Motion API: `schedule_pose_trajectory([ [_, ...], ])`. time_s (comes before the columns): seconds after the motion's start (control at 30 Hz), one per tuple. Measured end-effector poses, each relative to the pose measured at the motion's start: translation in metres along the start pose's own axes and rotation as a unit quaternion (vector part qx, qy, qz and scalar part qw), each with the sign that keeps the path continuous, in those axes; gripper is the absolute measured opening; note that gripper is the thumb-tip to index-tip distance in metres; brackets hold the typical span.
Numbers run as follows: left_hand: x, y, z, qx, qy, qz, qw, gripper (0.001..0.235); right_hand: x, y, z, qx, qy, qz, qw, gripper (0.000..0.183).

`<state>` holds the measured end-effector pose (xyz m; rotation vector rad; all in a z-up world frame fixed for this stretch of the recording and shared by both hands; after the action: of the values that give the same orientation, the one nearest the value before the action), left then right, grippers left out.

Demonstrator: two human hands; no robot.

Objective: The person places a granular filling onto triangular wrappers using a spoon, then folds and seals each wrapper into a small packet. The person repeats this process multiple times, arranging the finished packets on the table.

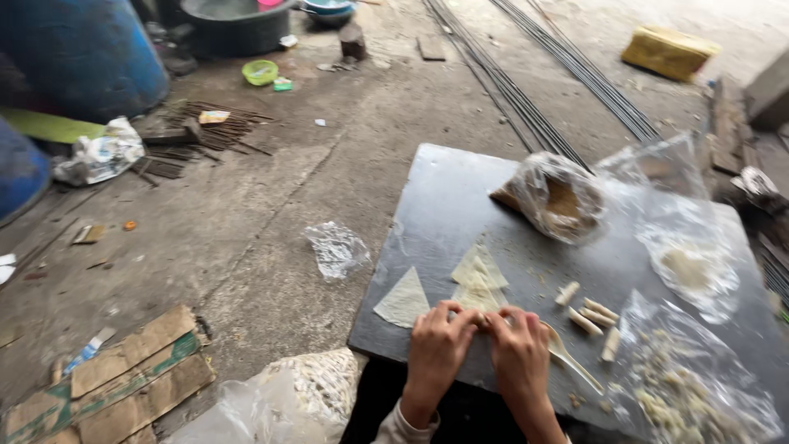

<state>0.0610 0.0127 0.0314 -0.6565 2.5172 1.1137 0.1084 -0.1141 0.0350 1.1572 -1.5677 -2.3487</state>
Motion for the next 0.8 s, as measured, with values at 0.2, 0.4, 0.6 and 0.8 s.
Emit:
schedule_pose_trajectory([
  [0.2,0.001,-0.002,-0.002,-0.036,0.013,0.017,0.999,0.033,0.001,0.000,-0.005,-0.044,0.001,-0.016,0.999,0.028],
  [0.4,-0.004,-0.006,0.000,-0.043,0.015,0.019,0.999,0.036,-0.006,-0.004,-0.010,-0.040,0.008,-0.001,0.999,0.027],
  [0.6,0.000,-0.008,0.004,-0.036,0.011,-0.004,0.999,0.024,-0.005,-0.014,-0.009,0.004,-0.024,0.019,1.000,0.036],
  [0.8,0.002,-0.006,0.006,-0.016,0.009,-0.015,1.000,0.022,0.000,-0.013,0.010,0.098,-0.001,0.042,0.994,0.048],
])
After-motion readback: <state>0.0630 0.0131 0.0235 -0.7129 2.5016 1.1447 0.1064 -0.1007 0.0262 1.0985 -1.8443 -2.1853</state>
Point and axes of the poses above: each hand's wrist, its own x-axis away from the middle knuckle, its own y-axis out of the back of the hand, z = x × y, the point moved 7 cm from there along -x, towards the middle knuckle, and after that the axes turned 3 degrees about y, right-handed, at the moved point
